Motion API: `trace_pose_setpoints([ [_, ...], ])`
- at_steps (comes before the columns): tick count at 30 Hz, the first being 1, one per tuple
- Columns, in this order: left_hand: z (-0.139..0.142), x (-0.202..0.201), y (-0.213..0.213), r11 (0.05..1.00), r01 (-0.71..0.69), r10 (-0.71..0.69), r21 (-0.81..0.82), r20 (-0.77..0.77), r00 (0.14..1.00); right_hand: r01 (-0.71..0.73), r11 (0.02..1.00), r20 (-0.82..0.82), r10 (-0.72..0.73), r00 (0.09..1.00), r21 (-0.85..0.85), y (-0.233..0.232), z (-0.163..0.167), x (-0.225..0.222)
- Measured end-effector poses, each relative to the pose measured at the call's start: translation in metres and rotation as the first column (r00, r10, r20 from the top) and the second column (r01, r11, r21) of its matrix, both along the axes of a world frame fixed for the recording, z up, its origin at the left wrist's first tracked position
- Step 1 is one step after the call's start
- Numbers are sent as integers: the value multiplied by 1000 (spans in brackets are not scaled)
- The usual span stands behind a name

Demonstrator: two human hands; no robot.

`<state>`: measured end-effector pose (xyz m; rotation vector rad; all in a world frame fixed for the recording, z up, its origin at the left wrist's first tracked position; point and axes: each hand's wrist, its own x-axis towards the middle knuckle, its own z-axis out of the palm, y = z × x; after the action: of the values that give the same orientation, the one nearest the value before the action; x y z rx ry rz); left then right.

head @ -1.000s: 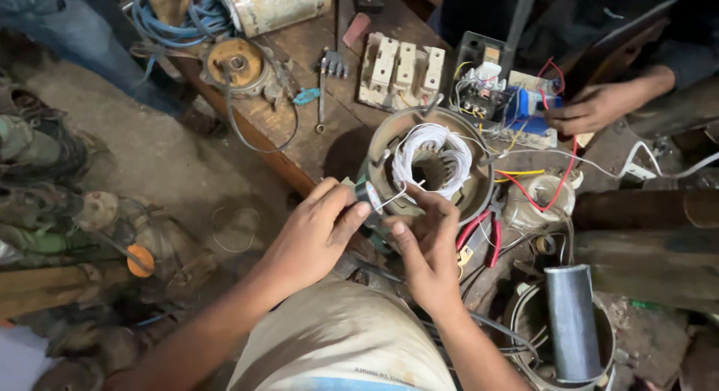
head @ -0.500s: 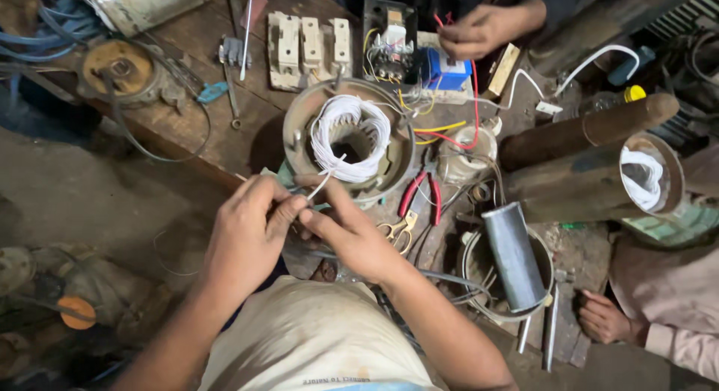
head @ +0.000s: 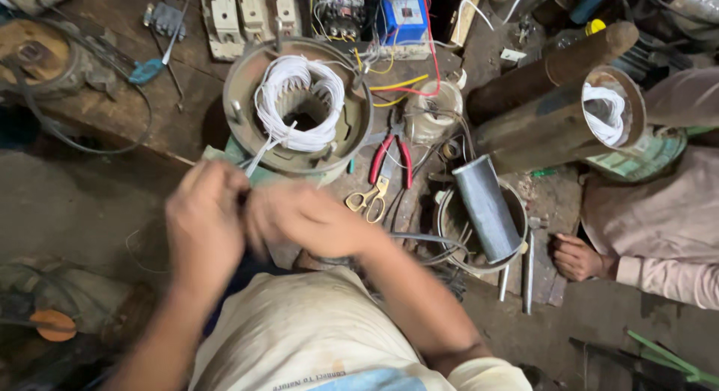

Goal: The person strips insulation from a black cable, twists exposed wires, and secures the connection with electrical tape. They use pliers and scissors to cut and prepare the wires, then wrap the joint with tape.

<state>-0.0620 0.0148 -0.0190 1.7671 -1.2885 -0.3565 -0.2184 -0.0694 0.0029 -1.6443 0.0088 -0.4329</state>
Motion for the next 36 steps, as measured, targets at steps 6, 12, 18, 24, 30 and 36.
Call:
trace_pose_setpoints([
  [6, 14, 15, 13, 976, 89, -64, 201, -124, 990, -422, 904, 5, 423, 906, -68, -22, -8, -46],
  [12, 22, -6, 21, 984, -29, 70, -177, 229, 971, -32, 984, -293, -20, 956, -174, -38, -30, -106],
  [18, 8, 9, 31, 991, 19, 21, 130, -300, 954, 566, 817, -404, -484, 776, 107, -56, -70, -139],
  [24, -18, 44, 47, 979, 204, -149, -16, -738, 658, 758, 502, -453, -837, 306, -416, -72, -123, -82],
  [30, -33, 83, 61, 983, 175, -80, 57, -727, 682, 633, 253, -47, -945, 323, -732, -63, -131, -23],
  [36, -55, 139, 102, 987, 112, 3, 117, -706, 708, 547, 187, -4, -948, 317, -816, -46, -135, -29],
])
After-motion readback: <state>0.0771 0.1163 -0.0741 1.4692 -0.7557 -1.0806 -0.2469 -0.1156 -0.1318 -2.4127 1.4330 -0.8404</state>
